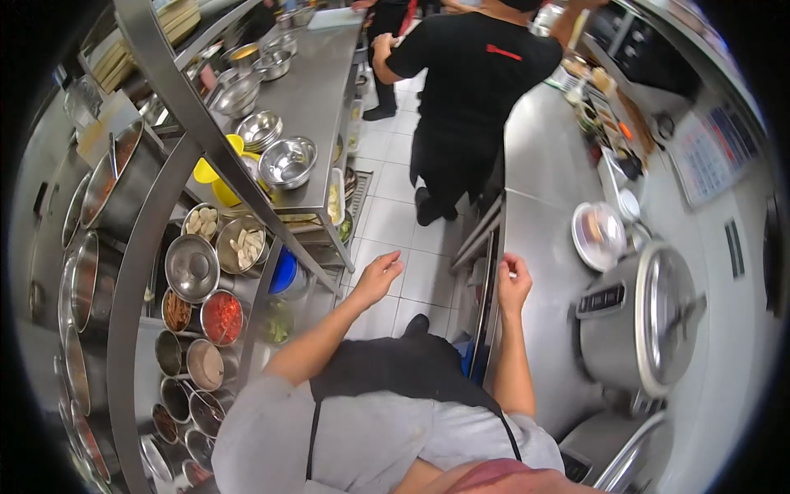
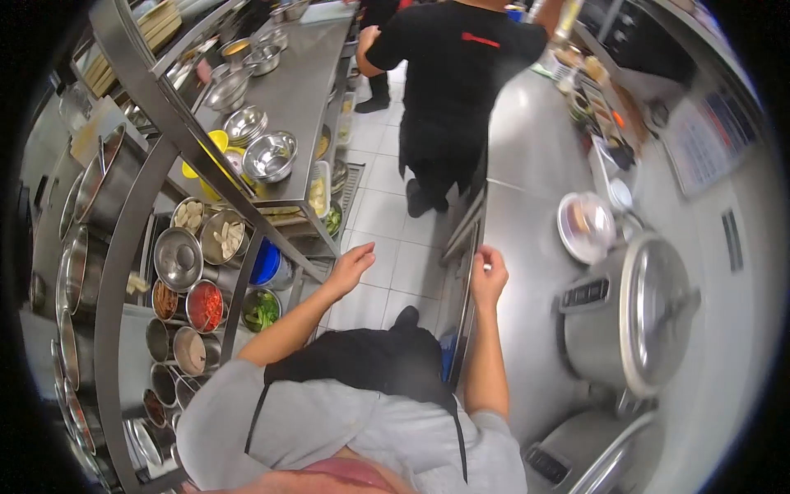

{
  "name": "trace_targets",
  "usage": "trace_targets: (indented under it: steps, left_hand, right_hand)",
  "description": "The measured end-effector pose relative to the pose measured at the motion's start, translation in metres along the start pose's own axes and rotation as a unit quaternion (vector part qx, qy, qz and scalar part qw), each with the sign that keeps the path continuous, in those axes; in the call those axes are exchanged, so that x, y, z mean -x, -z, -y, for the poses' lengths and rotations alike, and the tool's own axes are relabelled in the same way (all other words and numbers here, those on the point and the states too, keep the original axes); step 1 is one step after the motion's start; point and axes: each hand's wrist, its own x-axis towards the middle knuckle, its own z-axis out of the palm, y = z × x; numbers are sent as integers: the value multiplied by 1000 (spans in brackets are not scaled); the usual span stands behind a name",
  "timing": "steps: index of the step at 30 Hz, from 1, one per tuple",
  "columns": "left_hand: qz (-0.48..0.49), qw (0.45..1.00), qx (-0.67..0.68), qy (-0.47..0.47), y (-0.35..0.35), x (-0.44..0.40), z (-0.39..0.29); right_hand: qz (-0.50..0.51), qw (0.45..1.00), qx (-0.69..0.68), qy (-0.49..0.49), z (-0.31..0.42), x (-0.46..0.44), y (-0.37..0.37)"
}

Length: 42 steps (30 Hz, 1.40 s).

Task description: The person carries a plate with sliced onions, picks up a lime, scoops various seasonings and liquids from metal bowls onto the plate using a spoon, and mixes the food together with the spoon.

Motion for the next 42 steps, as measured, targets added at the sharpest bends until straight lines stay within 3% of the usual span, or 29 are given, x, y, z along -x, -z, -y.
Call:
trace_targets:
  steps: [3,6,12,15,17,20,27,32,35,39,42]
  left_hand:
    - [28,999,-6,30,9,-49,-49]
    - [4,1000,-6,-24,10,-98,-58]
    - [99,991,90,-2,29,-206,-60]
    - [113,987,111,-6,35,-256,-45]
    - [135,987,85,-15,47,-288,-54]
    - [161,982,76,-59,53,-337,-49]
    - [333,934,21,-130,58,-419,-97]
    - [469,867,26,-166,26,-456,-136]
    - [508,841,22,-184,11,-473,-157]
    - [524,830,-11,-191,-11,-497,-172]
    - [529,836,-2,-146,-22,-512,-173]
  right_hand:
    - [16,995,95,36,-18,-90,-35]
    - [-23,971,179,160,-41,-166,-70]
    - [-17,966,244,82,-103,-264,-128]
    - [-12,919,380,102,-115,-281,-139]
    - [-44,898,415,142,-131,-292,-141]
    - [-31,895,428,124,-125,-300,-144]
    - [-19,909,402,105,-137,-348,-152]
    - [-88,986,145,-10,-132,-402,-169]
    - [-150,988,-18,-36,-124,-438,-193]
    - [-157,987,11,-22,-129,-456,-207]
    - [-149,988,49,-18,-138,-459,-209]
